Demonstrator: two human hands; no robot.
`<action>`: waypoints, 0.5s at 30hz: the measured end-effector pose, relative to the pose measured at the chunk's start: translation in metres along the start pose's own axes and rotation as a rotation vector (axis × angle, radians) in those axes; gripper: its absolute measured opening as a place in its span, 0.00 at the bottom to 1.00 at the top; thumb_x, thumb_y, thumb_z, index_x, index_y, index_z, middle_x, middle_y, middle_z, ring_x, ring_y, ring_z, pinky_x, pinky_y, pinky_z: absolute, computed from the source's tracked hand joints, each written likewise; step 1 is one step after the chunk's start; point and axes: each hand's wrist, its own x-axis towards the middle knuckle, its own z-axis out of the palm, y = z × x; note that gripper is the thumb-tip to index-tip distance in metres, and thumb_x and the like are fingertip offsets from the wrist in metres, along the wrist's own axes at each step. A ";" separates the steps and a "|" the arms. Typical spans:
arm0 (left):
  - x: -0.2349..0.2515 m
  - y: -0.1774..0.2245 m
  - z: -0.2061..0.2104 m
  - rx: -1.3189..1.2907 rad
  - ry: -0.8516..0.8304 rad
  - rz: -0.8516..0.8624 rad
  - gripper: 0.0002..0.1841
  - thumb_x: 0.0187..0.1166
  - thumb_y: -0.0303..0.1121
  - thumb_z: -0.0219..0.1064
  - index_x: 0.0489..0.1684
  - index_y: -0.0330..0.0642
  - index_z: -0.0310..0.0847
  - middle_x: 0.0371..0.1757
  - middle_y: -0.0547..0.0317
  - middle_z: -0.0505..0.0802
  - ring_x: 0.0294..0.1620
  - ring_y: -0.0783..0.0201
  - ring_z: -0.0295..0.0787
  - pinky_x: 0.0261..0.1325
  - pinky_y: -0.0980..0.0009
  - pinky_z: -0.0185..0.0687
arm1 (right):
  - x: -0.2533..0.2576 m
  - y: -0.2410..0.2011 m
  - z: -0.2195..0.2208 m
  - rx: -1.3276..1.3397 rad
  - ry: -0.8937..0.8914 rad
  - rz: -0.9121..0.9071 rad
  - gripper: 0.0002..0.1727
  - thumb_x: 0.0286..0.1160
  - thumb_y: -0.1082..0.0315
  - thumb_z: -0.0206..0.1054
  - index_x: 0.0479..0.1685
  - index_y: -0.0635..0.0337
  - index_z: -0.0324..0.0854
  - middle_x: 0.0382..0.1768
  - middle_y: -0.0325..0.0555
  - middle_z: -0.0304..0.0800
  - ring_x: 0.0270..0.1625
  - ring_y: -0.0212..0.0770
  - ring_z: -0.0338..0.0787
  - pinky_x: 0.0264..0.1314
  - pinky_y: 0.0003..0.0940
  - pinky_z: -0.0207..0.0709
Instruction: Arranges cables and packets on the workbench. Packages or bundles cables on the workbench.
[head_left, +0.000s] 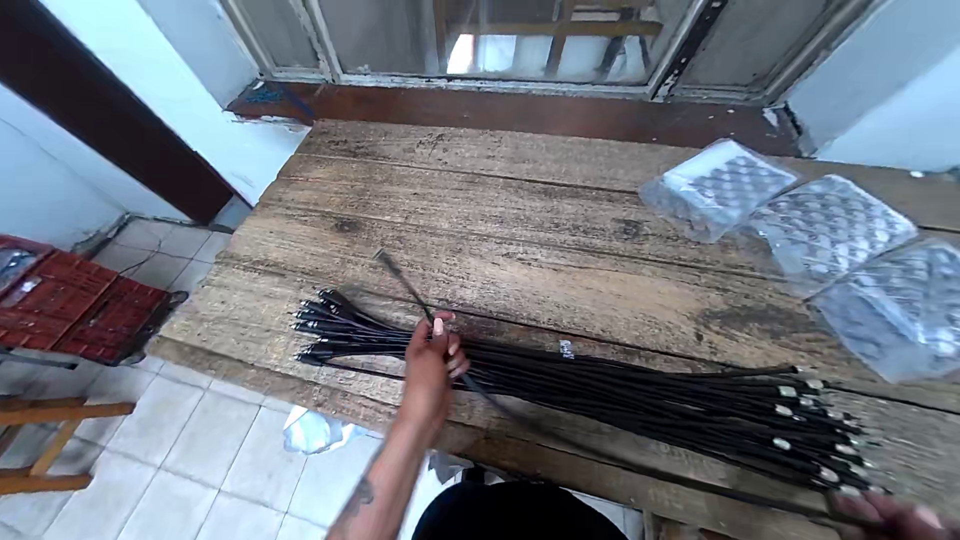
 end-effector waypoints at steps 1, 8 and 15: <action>0.001 0.013 -0.006 0.202 -0.175 -0.055 0.14 0.93 0.29 0.46 0.65 0.39 0.77 0.17 0.68 0.72 0.14 0.76 0.64 0.19 0.80 0.64 | -0.004 -0.009 0.021 -0.105 -0.086 -0.056 0.09 0.93 0.71 0.45 0.64 0.56 0.62 0.26 0.28 0.85 0.24 0.26 0.88 0.32 0.25 0.88; -0.004 0.037 0.018 1.149 -0.896 -0.152 0.16 0.93 0.36 0.51 0.67 0.51 0.83 0.24 0.67 0.83 0.18 0.76 0.73 0.24 0.77 0.71 | -0.046 -0.006 0.156 -0.923 -0.699 -1.228 0.23 0.83 0.68 0.59 0.76 0.63 0.80 0.31 0.46 0.93 0.31 0.44 0.91 0.35 0.43 0.86; -0.012 0.044 0.036 1.071 -0.919 0.037 0.13 0.89 0.36 0.60 0.56 0.47 0.91 0.24 0.73 0.88 0.20 0.83 0.74 0.26 0.84 0.69 | -0.031 0.021 0.131 -0.961 -1.028 -1.267 0.17 0.86 0.63 0.55 0.59 0.54 0.89 0.32 0.40 0.94 0.26 0.40 0.91 0.25 0.40 0.85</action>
